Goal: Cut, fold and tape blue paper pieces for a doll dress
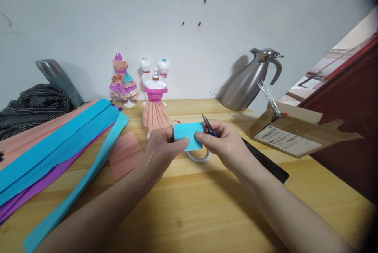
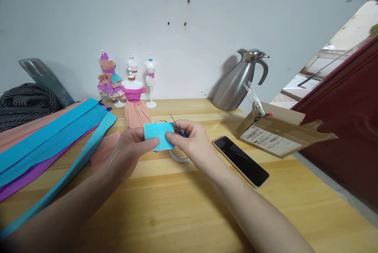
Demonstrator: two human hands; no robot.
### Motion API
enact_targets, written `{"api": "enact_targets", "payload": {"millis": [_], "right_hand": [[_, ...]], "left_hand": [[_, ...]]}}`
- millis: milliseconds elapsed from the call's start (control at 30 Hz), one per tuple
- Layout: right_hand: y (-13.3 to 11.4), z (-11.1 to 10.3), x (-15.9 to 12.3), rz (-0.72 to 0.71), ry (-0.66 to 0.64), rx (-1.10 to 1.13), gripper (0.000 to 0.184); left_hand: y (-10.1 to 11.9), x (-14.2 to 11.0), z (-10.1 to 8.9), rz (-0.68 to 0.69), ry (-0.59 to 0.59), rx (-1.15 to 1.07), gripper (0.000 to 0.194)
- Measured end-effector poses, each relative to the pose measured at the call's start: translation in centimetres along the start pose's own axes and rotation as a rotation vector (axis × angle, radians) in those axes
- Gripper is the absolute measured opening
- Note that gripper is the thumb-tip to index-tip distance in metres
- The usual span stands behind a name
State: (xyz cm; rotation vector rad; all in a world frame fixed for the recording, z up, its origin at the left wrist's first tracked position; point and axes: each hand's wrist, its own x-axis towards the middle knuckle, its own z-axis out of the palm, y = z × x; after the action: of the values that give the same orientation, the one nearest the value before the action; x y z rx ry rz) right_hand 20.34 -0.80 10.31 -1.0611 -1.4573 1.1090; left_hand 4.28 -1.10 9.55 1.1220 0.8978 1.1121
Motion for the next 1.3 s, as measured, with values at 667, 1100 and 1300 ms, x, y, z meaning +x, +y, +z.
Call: {"api": "enact_targets", "payload": {"millis": [667,1100,1300], "right_hand": [[-0.4,-0.4,0.2,0.067,0.01,0.132,0.03],[0.3,0.3,0.2,0.06,-0.131,0.125,0.027],[0.6,0.3,0.3,0.035,-0.081,0.171,0.03]], "left_hand": [[0.5,0.3,-1.4,0.097,-0.133,0.048,0.03],[1.1,0.5,-1.3,0.049,-0.048,0.11,0.026],[0.7,0.7,-1.3,0.066,-0.005,0.078,0.023]]}}
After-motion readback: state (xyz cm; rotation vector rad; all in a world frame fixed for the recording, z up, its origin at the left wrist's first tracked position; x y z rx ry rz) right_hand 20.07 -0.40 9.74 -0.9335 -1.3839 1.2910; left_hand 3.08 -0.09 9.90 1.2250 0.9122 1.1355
